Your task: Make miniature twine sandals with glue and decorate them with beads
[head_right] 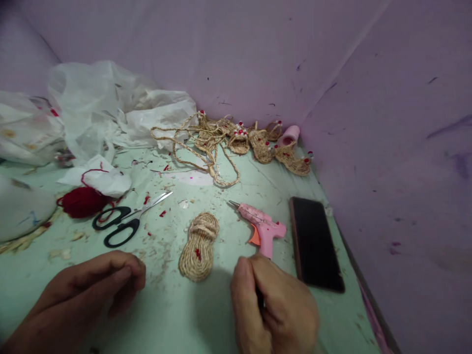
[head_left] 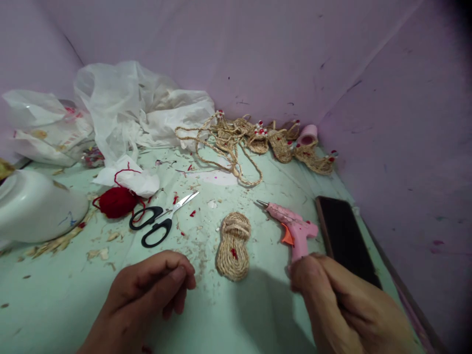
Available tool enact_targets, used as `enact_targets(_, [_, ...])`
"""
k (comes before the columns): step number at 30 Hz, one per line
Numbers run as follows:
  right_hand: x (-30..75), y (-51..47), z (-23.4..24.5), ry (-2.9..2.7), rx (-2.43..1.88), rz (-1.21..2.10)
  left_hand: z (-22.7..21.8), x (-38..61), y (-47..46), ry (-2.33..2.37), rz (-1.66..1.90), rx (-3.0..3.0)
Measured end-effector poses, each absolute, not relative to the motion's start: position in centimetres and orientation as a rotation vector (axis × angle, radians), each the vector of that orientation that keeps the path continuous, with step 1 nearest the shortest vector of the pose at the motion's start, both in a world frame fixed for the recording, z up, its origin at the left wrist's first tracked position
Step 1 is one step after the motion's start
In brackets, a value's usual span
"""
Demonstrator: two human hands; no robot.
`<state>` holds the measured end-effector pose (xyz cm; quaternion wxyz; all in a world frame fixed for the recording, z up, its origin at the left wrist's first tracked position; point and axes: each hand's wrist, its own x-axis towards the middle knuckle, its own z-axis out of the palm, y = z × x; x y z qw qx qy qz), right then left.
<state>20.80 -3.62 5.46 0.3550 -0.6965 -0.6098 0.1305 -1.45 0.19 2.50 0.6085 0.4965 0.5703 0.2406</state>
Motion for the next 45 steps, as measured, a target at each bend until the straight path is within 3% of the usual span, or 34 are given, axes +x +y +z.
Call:
enact_targets(12, [21.5,-2.3,4.0,-1.461,-1.719,0.497,2.6,0.0,0.5,1.433,0.536,1.119])
enact_targets(18, [21.1,-1.9,3.0,-1.531,-2.028,0.774,2.1,1.0,1.2,1.5,0.384,1.089])
enact_targets(29, [20.5,-1.2,1.2,-1.579,-2.01,1.053,1.7,3.5,3.1,1.434,0.122,1.362])
enact_targets(45, [19.0,-1.2,0.6,-1.535,-2.119,0.938,0.7,3.1,2.9,1.438,0.195,1.673])
